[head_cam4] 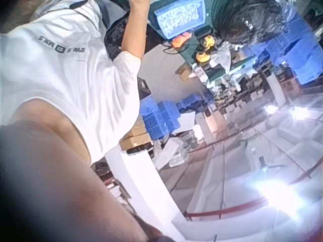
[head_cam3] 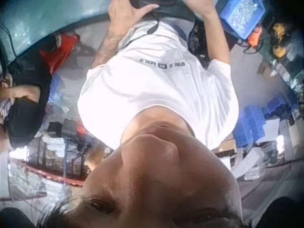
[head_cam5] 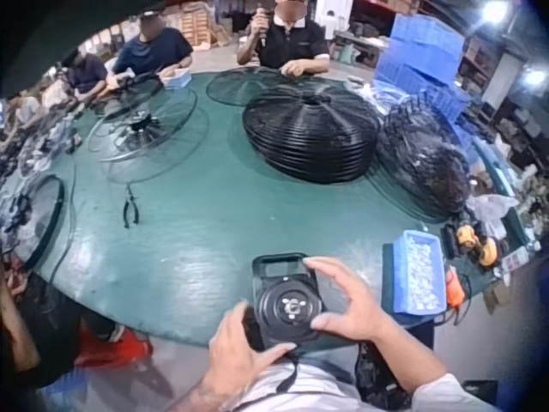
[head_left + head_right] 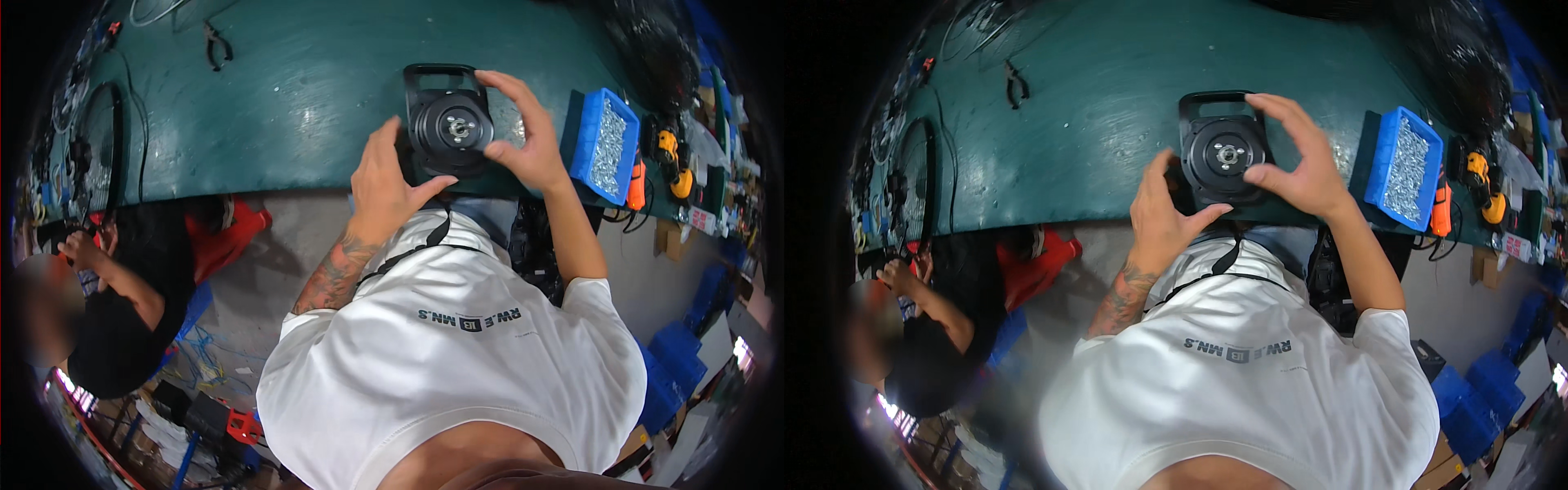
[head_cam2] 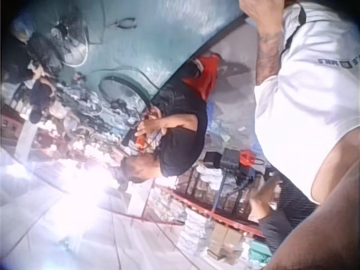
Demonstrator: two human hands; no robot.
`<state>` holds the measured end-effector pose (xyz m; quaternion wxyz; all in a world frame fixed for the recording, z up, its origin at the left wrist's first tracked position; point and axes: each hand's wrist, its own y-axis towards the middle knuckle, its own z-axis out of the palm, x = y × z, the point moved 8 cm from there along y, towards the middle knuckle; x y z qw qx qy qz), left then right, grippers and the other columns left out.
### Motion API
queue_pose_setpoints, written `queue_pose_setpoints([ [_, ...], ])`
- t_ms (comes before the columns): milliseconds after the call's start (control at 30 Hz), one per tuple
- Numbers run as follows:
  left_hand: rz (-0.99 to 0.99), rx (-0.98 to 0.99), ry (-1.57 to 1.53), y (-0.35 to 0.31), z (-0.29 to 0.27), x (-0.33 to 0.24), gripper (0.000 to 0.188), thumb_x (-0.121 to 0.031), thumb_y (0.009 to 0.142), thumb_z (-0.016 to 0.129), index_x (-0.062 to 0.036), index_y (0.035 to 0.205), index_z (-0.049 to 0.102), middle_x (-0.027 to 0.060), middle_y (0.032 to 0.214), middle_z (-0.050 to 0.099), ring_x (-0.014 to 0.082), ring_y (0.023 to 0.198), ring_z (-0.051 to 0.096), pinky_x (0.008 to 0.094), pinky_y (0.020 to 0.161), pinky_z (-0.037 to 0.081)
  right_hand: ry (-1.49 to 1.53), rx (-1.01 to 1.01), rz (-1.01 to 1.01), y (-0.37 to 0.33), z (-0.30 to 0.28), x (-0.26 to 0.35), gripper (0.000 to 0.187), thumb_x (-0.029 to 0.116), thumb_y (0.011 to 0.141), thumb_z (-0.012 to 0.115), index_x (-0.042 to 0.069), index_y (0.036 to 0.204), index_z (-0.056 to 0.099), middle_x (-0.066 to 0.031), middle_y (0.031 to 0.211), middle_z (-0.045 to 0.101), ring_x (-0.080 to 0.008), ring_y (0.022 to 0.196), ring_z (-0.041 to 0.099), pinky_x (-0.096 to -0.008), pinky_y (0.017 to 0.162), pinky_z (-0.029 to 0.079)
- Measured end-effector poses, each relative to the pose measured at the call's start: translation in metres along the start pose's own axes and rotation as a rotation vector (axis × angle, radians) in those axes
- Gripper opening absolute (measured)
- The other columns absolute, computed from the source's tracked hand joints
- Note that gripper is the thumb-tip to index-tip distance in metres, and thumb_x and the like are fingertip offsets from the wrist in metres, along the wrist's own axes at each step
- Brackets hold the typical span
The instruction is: Assemble an industrial electric fan by attaching the guard and components using an electric screwdriver.
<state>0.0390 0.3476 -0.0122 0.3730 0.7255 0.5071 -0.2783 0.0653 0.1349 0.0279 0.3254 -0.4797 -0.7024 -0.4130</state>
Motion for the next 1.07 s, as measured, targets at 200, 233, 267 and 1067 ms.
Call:
queue_pose_setpoints([
  [200, 0.075, 0.163, 0.121, -0.001, 0.016, 0.000, 0.105, -0.034, 0.068, 0.093, 0.0088, 0.146, 0.039, 0.0212, 0.122, 0.061, 0.0376, 0.109, 0.061, 0.0443, 0.088, 0.053, -0.129, 0.104, 0.050, -0.013, 0.029, 0.004, 0.105, 0.036, 0.064, 0.092, 0.007, 0.152, 0.042, -0.0174, 0.151, 0.047, -0.0361, 0.142, 0.044, -0.0452, 0.117, 0.036],
  [233, 0.075, 0.165, 0.128, -0.002, 0.017, 0.001, 0.105, -0.035, 0.068, 0.092, 0.0101, 0.146, 0.038, 0.0203, 0.120, 0.061, 0.0361, 0.108, 0.060, 0.0440, 0.084, 0.054, -0.115, 0.084, 0.047, -0.013, 0.032, 0.004, 0.106, 0.036, 0.064, 0.093, 0.007, 0.152, 0.042, -0.0176, 0.150, 0.048, -0.0366, 0.141, 0.044, -0.0452, 0.117, 0.036],
  [267, 0.087, 0.163, 0.112, -0.002, 0.018, 0.003, 0.104, -0.033, 0.069, 0.091, 0.0112, 0.146, 0.037, 0.0200, 0.117, 0.062, 0.0355, 0.105, 0.061, 0.0435, 0.082, 0.053, -0.100, 0.065, 0.044, -0.014, 0.035, 0.003, 0.106, 0.035, 0.063, 0.094, 0.007, 0.152, 0.042, -0.0177, 0.149, 0.048, -0.0371, 0.141, 0.044, -0.0453, 0.117, 0.037],
  [1067, 0.158, 0.215, -0.013, 0.019, 0.040, -0.017, 0.093, -0.029, 0.076, 0.088, 0.0106, 0.147, 0.042, 0.0300, 0.138, 0.056, 0.0451, 0.124, 0.057, 0.0465, 0.108, 0.043, -0.007, -0.071, -0.144, -0.026, 0.038, -0.006, 0.101, 0.033, 0.065, 0.092, 0.001, 0.148, 0.043, -0.0214, 0.142, 0.049, -0.0386, 0.138, 0.044, -0.0426, 0.117, 0.036],
])
